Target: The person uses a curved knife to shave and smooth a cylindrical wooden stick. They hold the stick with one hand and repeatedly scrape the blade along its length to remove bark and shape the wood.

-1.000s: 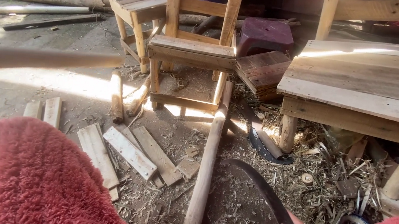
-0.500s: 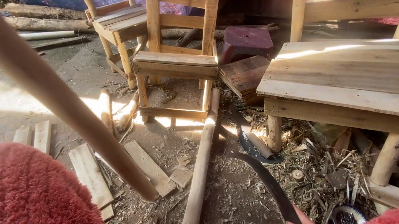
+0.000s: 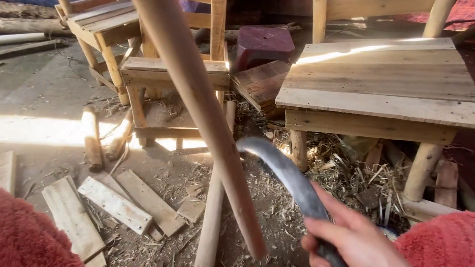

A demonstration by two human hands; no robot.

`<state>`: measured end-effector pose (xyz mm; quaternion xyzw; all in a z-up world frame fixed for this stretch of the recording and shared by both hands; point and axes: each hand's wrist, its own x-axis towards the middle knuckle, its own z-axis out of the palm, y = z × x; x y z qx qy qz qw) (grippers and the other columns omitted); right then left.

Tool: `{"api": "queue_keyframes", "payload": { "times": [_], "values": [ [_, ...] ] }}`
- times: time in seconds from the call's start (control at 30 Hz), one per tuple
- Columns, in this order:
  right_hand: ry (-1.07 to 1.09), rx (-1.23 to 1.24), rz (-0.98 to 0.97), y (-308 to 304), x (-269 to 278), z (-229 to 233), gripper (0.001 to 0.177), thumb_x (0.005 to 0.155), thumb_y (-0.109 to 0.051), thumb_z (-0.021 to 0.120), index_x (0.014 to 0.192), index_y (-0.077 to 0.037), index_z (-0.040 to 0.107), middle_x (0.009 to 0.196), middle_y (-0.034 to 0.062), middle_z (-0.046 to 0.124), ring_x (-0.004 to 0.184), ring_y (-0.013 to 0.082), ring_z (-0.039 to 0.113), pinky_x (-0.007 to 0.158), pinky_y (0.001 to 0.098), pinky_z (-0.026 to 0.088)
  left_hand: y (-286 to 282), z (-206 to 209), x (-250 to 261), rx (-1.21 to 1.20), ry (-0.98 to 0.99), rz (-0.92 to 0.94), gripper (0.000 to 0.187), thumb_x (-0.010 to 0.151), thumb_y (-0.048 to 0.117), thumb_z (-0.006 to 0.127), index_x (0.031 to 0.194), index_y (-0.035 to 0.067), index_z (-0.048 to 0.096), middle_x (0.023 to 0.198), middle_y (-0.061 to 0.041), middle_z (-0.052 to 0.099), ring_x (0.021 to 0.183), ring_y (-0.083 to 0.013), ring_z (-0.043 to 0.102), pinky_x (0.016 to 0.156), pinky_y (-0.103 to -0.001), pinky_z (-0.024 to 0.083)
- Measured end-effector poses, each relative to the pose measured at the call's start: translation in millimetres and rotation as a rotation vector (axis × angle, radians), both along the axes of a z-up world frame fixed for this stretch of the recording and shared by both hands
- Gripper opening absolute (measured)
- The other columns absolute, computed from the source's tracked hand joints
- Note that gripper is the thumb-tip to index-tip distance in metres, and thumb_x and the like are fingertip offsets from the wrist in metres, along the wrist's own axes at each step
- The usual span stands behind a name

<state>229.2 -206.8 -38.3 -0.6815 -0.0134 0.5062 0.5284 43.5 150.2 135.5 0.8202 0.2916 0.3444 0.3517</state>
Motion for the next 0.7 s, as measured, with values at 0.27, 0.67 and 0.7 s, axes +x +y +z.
{"api": "queue_keyframes", "payload": {
  "times": [0.27,0.67,0.7],
  "values": [
    [-0.574,-0.060,0.101,44.9,-65.9,100.6,0.086,0.096,-0.005,0.061,0.162,-0.060,0.050,0.061,0.0148,0.055,0.043,0.0261,0.044,0.039,0.0405,0.038,-67.7,-53.9,23.9,-0.159,-0.180,-0.011,0.010,0.096,0.022,0.066,0.104,0.017,0.067,0.095,0.007,0.073,0.085,-0.0032,0.070,0.079,-0.014,0.060],
    [-0.555,-0.129,0.225,33.9,-67.4,42.0,0.087,0.098,-0.004,0.055,0.163,-0.059,0.036,0.062,0.0098,0.044,0.039,0.0233,0.044,0.034,0.0385,0.043,-92.7,-134.3,52.2,-0.235,-0.764,-0.235,0.044,0.097,0.027,0.066,0.136,0.007,0.061,0.100,0.001,0.070,0.090,-0.0103,0.062,0.077,-0.025,0.052],
    [-0.582,-0.108,0.234,32.7,-70.6,48.1,0.087,0.098,-0.006,0.055,0.164,-0.059,0.037,0.061,0.0089,0.041,0.039,0.0238,0.042,0.034,0.0397,0.041,-95.5,-138.7,48.3,-0.225,-0.780,-0.195,0.034,0.098,0.026,0.065,0.127,0.008,0.065,0.091,0.001,0.067,0.083,-0.0099,0.060,0.074,-0.025,0.050]
  ]
}}
